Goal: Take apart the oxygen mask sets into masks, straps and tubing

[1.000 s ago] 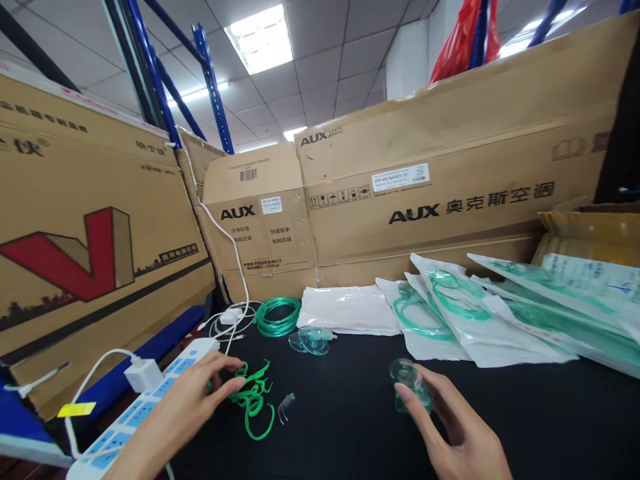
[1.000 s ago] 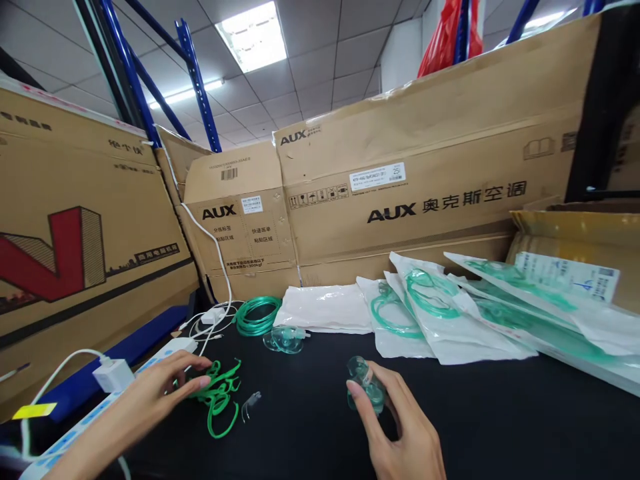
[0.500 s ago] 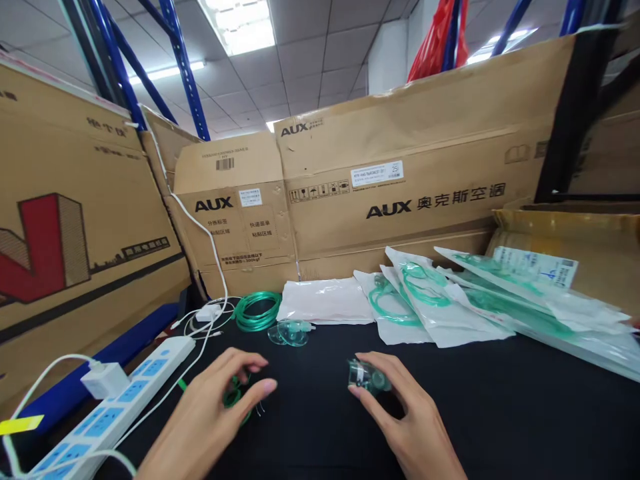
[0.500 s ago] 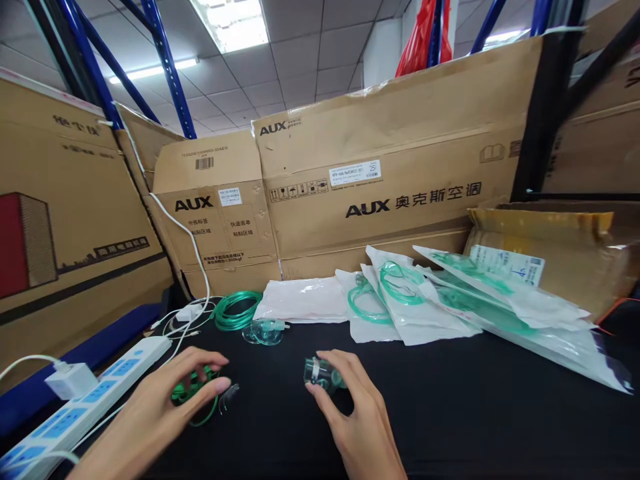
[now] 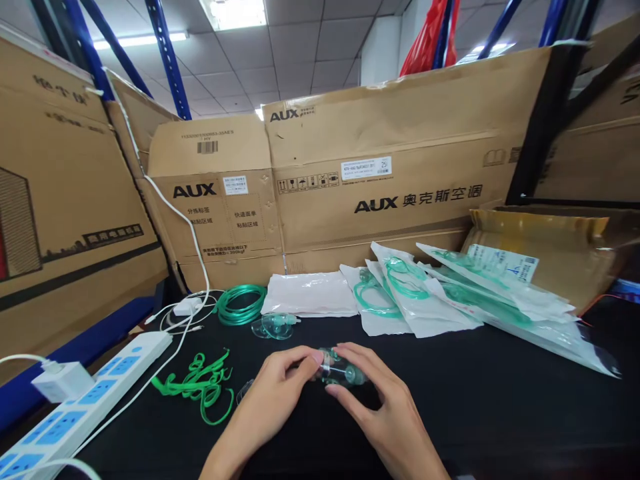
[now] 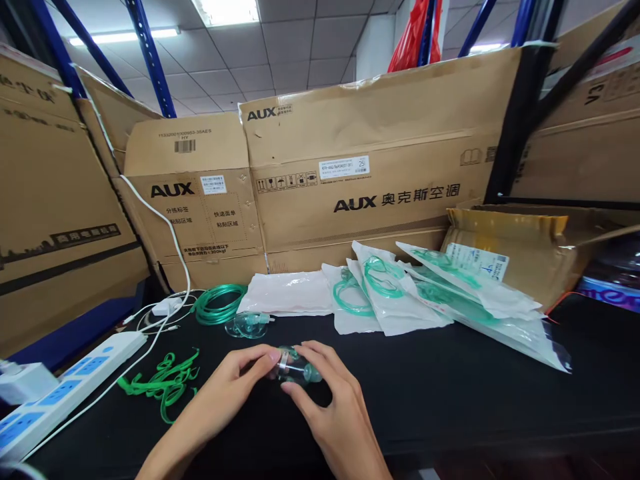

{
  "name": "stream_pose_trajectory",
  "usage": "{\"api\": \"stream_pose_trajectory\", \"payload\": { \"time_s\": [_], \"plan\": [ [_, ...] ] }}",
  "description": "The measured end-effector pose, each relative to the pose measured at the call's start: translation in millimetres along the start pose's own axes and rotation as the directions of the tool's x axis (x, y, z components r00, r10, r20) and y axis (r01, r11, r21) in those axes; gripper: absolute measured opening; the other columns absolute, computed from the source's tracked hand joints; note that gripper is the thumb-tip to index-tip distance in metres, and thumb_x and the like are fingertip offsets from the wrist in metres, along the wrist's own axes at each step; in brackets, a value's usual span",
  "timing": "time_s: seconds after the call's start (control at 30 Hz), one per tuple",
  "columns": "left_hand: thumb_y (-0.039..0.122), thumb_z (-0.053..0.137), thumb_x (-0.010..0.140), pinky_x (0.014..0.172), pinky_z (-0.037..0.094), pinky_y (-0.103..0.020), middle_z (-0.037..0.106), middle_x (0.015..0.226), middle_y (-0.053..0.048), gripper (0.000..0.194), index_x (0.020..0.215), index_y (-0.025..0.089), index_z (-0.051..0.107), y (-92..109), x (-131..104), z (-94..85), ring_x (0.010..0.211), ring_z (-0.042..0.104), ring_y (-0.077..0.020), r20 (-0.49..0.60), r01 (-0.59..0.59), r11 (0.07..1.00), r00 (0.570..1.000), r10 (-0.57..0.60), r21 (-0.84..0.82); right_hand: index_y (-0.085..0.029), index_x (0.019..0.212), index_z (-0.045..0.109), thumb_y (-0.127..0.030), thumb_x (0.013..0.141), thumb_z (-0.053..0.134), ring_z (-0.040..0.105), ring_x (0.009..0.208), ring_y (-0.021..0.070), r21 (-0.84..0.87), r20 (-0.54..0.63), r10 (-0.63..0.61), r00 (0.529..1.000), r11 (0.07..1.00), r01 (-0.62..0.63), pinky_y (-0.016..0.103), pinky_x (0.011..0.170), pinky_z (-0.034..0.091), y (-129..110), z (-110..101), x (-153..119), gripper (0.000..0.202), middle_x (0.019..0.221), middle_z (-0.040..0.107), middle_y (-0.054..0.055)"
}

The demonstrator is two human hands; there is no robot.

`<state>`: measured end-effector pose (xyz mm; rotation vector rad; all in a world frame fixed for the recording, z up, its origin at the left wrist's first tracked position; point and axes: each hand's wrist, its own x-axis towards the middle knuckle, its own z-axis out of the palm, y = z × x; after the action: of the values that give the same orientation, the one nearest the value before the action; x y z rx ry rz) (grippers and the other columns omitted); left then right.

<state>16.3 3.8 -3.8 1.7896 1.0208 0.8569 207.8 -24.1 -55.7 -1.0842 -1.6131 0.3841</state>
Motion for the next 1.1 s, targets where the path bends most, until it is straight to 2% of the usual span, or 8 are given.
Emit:
{"api": "stream_pose_trajectory", "payload": {
  "time_s": [0.1,0.2,0.47,0.6,0.73,0.87,0.97,1.1],
  "plan": [
    [0.047,0.053,0.100,0.087,0.045,-0.028,0.075,0.099,0.000,0.034,0.102,0.022,0.077,1,-4,-8.2,0.097,0.064,-0.0214,0.013,-0.002,0.998,1.000,0.002,0.058,-0.032,0.124,0.070,-0.035,0.093,0.069,0.064,0.123,0.0223,0.108,0.092,0.099,0.991,0.988,-0.109,0.032,0.105,0.053,-4,-2,1,0.031,0.132,0.068,0.003],
    [0.045,0.054,0.100,0.090,0.045,-0.028,0.075,0.100,0.000,0.032,0.104,0.023,0.077,3,-5,-11.3,0.099,0.065,-0.0218,0.031,-0.003,0.997,1.000,0.000,0.081,-0.033,0.123,0.069,-0.036,0.095,0.068,0.066,0.122,0.0202,0.181,0.141,0.136,0.981,0.970,-0.160,0.028,0.104,0.053,-6,-4,1,0.029,0.131,0.069,0.001],
    [0.030,0.063,0.095,0.089,0.047,-0.025,0.076,0.102,-0.001,0.021,0.108,0.022,0.078,3,-3,-12.8,0.101,0.067,-0.0194,0.088,0.001,0.998,0.996,0.004,-0.061,-0.033,0.127,0.069,-0.038,0.094,0.068,0.067,0.121,0.0211,0.145,0.187,0.191,0.964,0.965,-0.219,0.032,0.108,0.050,-5,-4,2,0.033,0.128,0.073,0.000],
    [0.034,0.065,0.093,0.075,0.050,-0.025,0.075,0.092,-0.003,0.025,0.110,0.018,0.075,-5,-3,-13.9,0.079,0.066,-0.0163,0.116,0.025,0.997,0.993,-0.016,-0.078,-0.033,0.125,0.071,-0.040,0.093,0.068,0.066,0.121,0.0225,0.135,0.203,0.215,0.955,0.960,-0.244,0.034,0.108,0.049,-7,-5,4,0.033,0.128,0.073,0.001],
    [0.038,0.064,0.093,0.055,0.047,-0.022,0.073,0.075,-0.001,0.026,0.108,0.018,0.072,-8,-3,-9.8,0.052,0.057,-0.0115,0.119,0.042,0.998,0.992,-0.036,-0.048,-0.032,0.124,0.073,-0.039,0.093,0.066,0.065,0.121,0.0235,0.139,0.236,0.232,0.944,0.953,-0.269,0.036,0.108,0.047,-12,-6,6,0.032,0.127,0.073,0.003],
    [0.036,0.066,0.092,0.053,0.044,-0.020,0.071,0.069,0.001,0.022,0.104,0.019,0.072,-4,-3,-6.8,0.048,0.055,-0.0100,0.055,0.045,0.999,0.997,-0.045,0.002,-0.029,0.124,0.073,-0.040,0.093,0.065,0.064,0.124,0.0258,0.120,0.270,0.257,0.928,0.947,-0.297,0.040,0.111,0.045,-17,-6,12,0.034,0.127,0.073,0.005],
    [0.036,0.066,0.091,0.053,0.044,-0.020,0.070,0.070,0.001,0.023,0.104,0.018,0.072,-3,-4,-8.7,0.049,0.056,-0.0100,0.050,0.040,0.999,0.998,-0.040,0.003,-0.028,0.124,0.074,-0.044,0.091,0.067,0.064,0.124,0.0274,0.132,0.301,0.278,0.912,0.935,-0.328,0.042,0.111,0.045,-18,-4,18,0.037,0.128,0.073,0.006],
    [0.037,0.066,0.091,0.056,0.048,-0.022,0.069,0.076,0.000,0.022,0.101,0.018,0.071,-4,-3,-10.5,0.054,0.061,-0.0113,0.045,0.026,1.000,0.999,-0.026,0.000,-0.026,0.122,0.075,-0.048,0.093,0.064,0.067,0.121,0.0273,0.202,0.262,0.258,0.930,0.928,-0.314,0.040,0.107,0.050,-14,3,19,0.038,0.127,0.074,0.007]
  ]
}}
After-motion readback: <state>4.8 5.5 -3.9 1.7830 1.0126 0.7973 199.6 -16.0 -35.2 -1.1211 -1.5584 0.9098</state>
